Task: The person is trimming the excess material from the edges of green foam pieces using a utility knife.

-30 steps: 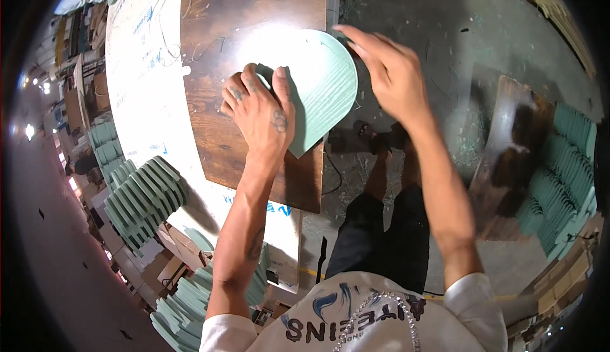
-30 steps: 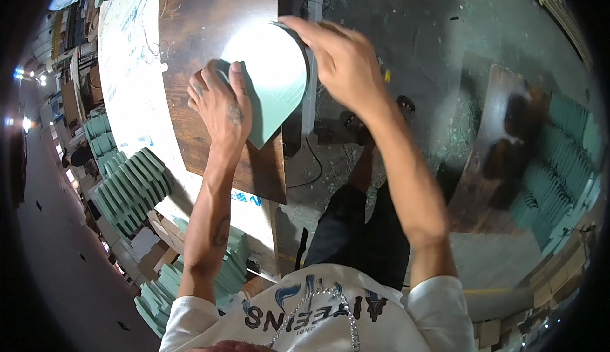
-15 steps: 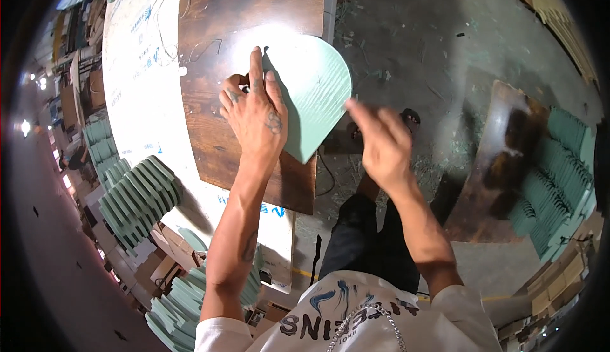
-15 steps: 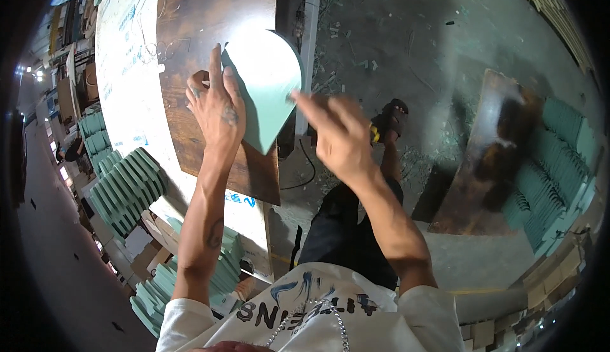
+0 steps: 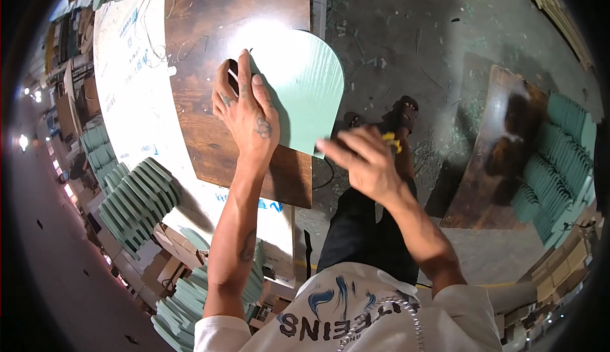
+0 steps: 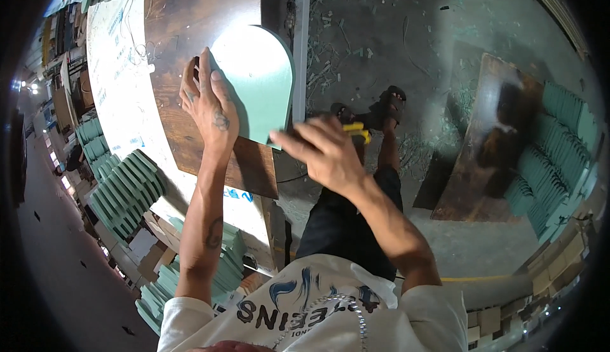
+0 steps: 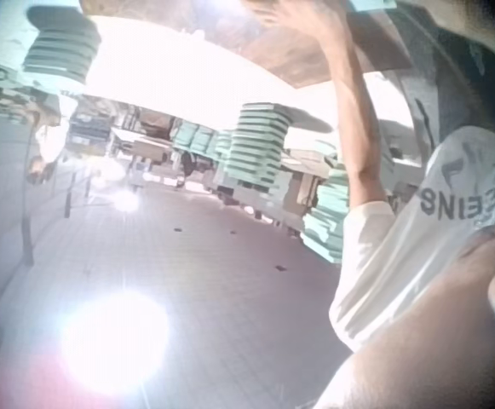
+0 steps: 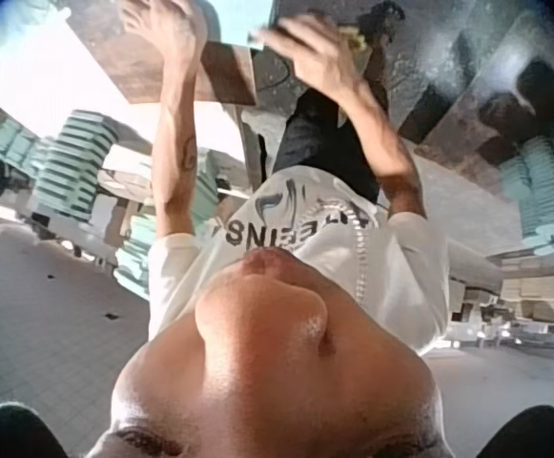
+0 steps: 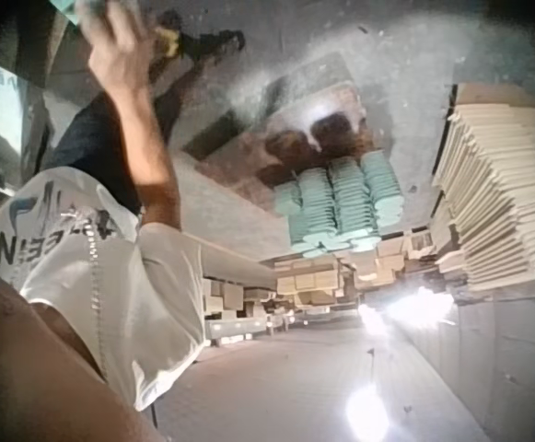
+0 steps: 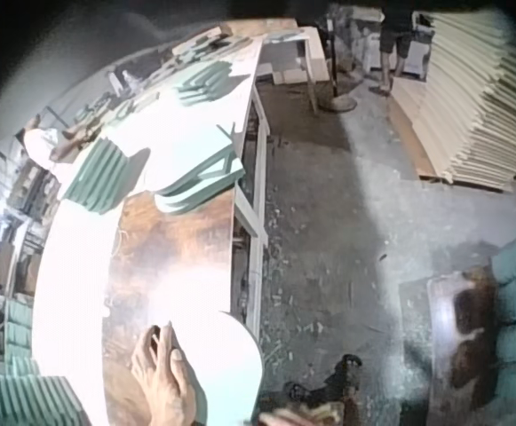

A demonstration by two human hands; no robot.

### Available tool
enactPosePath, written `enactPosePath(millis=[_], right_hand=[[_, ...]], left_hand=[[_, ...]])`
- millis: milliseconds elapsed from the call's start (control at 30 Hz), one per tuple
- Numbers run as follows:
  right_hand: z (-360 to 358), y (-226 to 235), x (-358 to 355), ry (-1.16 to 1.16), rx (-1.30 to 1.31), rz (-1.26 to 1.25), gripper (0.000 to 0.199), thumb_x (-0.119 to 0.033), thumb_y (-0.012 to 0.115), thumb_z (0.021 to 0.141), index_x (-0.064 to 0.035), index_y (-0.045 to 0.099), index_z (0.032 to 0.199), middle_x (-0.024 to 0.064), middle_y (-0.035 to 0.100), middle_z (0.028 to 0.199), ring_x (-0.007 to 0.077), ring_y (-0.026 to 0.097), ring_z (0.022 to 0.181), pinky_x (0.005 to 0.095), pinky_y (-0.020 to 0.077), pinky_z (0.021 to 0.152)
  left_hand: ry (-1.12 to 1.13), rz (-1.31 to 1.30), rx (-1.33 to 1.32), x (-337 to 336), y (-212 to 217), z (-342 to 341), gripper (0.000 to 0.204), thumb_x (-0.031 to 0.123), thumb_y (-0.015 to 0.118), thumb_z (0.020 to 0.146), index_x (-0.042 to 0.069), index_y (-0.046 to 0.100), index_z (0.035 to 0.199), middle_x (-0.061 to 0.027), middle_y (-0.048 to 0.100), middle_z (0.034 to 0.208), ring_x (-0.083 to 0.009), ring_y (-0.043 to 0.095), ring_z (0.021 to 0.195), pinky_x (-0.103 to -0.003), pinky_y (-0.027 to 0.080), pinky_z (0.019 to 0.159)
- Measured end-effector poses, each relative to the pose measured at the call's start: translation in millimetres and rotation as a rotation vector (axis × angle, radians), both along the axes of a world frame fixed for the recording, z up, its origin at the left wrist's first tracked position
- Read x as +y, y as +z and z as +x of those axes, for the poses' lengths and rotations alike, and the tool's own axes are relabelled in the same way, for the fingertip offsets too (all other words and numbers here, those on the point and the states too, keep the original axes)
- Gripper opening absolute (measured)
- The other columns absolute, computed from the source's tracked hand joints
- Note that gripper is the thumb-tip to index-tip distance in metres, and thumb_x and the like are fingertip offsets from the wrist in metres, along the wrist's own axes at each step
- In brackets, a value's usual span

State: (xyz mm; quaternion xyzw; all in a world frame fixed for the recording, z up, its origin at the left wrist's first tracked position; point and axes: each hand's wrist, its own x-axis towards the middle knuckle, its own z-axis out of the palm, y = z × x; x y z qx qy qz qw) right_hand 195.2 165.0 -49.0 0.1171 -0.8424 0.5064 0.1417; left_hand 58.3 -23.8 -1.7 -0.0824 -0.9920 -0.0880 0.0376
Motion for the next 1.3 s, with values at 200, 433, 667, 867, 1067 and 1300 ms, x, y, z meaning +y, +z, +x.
enactPosePath(millis=[200,433,667,867,1067,1300], right_hand=[[-56,2,19,-0.199,0.022,-0.222,0.063,0.012,0.059,0.087,-0.0187,0.065,0.141,0.0041,0.066,0.089,0.0182,0.062,0.078,0.0317,0.056,0.07],[-14,-5,0,-0.06,0.089,-0.038,0.058,0.004,0.065,0.089,-0.0224,0.064,0.142,0.0046,0.066,0.094,0.017,0.06,0.082,0.034,0.0513,0.071],[106,6,-6,-0.049,-0.445,-0.413,0.043,-0.002,0.058,0.1,-0.0128,0.063,0.141,0.0079,0.072,0.105,0.0213,0.068,0.087,0.031,0.0585,0.081],[148,-44,53,-0.686,-1.159,-1.401,0.027,-0.017,0.059,0.106,-0.0038,0.062,0.129,0.0135,0.072,0.098,0.0206,0.067,0.084,0.0337,0.0566,0.074],[216,-54,79,-0.67,-1.48,-1.399,0.03,-0.028,0.063,0.104,-0.0057,0.062,0.123,0.0093,0.069,0.088,0.0184,0.066,0.073,0.033,0.0561,0.064],[234,-48,62,-0.438,-1.497,-0.892,0.037,-0.02,0.069,0.101,-0.0054,0.057,0.133,0.0071,0.068,0.082,0.0133,0.059,0.056,0.0283,0.0497,0.051]], left_hand=[[-0.006,0.053,0.028,0,-8,0,0.045,0.03,0.038,0.11,0.021,0.05,0.153,-0.0235,0.04,0.151,-0.0436,0.035,0.142,-0.059,0.023,0.117],[-0.02,0.069,0.061,4,-13,-1,0.048,0.039,0.033,0.112,0.018,0.053,0.15,-0.02,0.044,0.151,-0.0408,0.038,0.141,-0.06,0.027,0.116],[-0.167,0.064,0.253,12,6,10,0.053,0.013,0.061,0.101,-0.002,0.042,0.148,-0.0329,0.038,0.147,-0.0449,0.042,0.134,-0.061,0.032,0.109],[-0.154,-0.024,-0.24,84,21,65,0.102,0.026,0.076,0.091,0.004,0.01,0.164,-0.0333,-0.003,0.167,-0.0532,0.0,0.155,-0.072,0.005,0.12],[-0.024,0.295,-0.197,52,70,49,0.064,0.01,0.06,0.099,0.004,0.034,0.158,-0.035,0.04,0.154,-0.0427,0.054,0.135,-0.048,0.062,0.094],[0.419,0.844,-0.016,-42,94,8,0.038,0.023,0.075,0.096,-0.004,0.07,0.122,-0.0136,0.075,0.103,-0.0205,0.072,0.093,-0.035,0.059,0.085]])
